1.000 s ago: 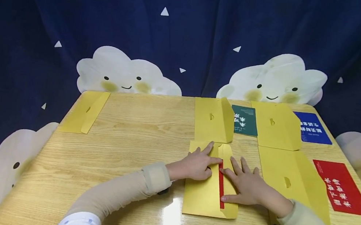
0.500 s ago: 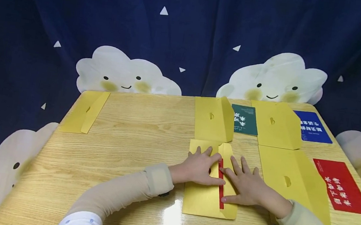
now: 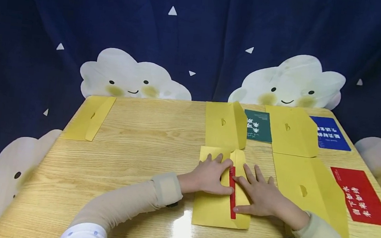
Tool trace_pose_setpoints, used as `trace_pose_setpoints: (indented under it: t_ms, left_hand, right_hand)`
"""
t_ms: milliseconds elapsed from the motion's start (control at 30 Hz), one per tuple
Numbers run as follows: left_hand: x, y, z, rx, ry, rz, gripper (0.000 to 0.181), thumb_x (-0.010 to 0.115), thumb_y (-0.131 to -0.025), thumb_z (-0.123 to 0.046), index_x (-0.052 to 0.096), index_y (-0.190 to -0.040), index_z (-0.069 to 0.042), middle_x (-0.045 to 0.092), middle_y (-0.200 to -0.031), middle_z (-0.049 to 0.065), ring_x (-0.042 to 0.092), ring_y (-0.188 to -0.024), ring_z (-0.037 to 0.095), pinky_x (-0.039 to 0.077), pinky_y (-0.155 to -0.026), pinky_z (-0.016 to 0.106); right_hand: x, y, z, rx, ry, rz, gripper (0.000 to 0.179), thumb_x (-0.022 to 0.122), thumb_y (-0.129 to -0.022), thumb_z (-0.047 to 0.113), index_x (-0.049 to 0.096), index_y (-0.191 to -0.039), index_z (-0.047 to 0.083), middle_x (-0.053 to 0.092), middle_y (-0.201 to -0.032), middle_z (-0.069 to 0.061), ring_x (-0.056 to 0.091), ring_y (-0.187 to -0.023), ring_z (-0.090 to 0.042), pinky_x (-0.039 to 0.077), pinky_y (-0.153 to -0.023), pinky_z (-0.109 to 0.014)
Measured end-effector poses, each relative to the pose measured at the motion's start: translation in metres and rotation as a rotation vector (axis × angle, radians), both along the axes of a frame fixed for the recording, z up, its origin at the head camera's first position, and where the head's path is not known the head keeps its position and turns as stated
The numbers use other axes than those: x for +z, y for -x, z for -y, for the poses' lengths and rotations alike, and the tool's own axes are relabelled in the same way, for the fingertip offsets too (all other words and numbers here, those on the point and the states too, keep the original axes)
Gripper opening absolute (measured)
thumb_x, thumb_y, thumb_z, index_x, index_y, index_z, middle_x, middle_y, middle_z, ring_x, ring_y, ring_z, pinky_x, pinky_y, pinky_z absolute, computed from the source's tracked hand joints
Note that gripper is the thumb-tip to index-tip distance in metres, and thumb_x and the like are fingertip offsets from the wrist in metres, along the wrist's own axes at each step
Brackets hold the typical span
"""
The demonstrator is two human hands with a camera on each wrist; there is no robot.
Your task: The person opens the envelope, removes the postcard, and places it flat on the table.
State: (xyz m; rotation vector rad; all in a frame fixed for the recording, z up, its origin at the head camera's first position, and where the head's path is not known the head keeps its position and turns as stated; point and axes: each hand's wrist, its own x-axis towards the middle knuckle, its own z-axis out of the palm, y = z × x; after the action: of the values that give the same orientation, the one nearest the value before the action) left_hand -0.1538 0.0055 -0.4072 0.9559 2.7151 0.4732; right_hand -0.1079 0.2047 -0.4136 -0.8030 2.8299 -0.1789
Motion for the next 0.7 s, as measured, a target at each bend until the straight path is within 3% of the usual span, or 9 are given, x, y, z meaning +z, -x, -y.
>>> trace_pose_setpoints:
  t_ms: [233, 533, 700]
  left_hand:
    - [0.0014, 0.0034, 0.0014, -0.024, -0.015, -0.014, 0.058, 0.059, -0.075, -0.056, 0.044, -0.12, -0.023, 0.051, -0.109, 0.009, 0.053, -0.089, 0.028, 0.046, -0.07, 0.044]
    - [0.0004, 0.0027, -0.0003, -0.009, -0.006, 0.004, 0.055, 0.059, -0.075, -0.056, 0.044, -0.118, -0.025, 0.051, -0.109, 0.009, 0.054, -0.094, 0.034, 0.045, -0.074, 0.053]
    - [0.0005, 0.0014, -0.0004, 0.008, 0.015, 0.004, 0.06, 0.059, -0.074, -0.057, 0.043, -0.123, -0.025, 0.05, -0.118, 0.013, 0.051, -0.102, 0.041, 0.044, -0.076, 0.055]
  right_hand:
    - [0.0041, 0.0009, 0.007, -0.028, -0.028, 0.014, 0.087, 0.042, -0.077, 0.074, 0.04, -0.138, 0.011, 0.028, -0.14, -0.029, 0.022, -0.123, -0.057, 0.025, -0.078, -0.076]
    - [0.0031, 0.0017, 0.0089, -0.034, -0.089, 0.02, 0.091, 0.043, -0.072, 0.077, 0.038, -0.14, 0.017, 0.026, -0.141, -0.029, 0.022, -0.123, -0.057, 0.025, -0.081, -0.074]
    - [0.002, 0.0006, 0.0042, -0.021, -0.06, -0.001, 0.091, 0.046, -0.072, 0.076, 0.039, -0.14, 0.017, 0.025, -0.142, -0.027, 0.023, -0.125, -0.054, 0.029, -0.085, -0.069]
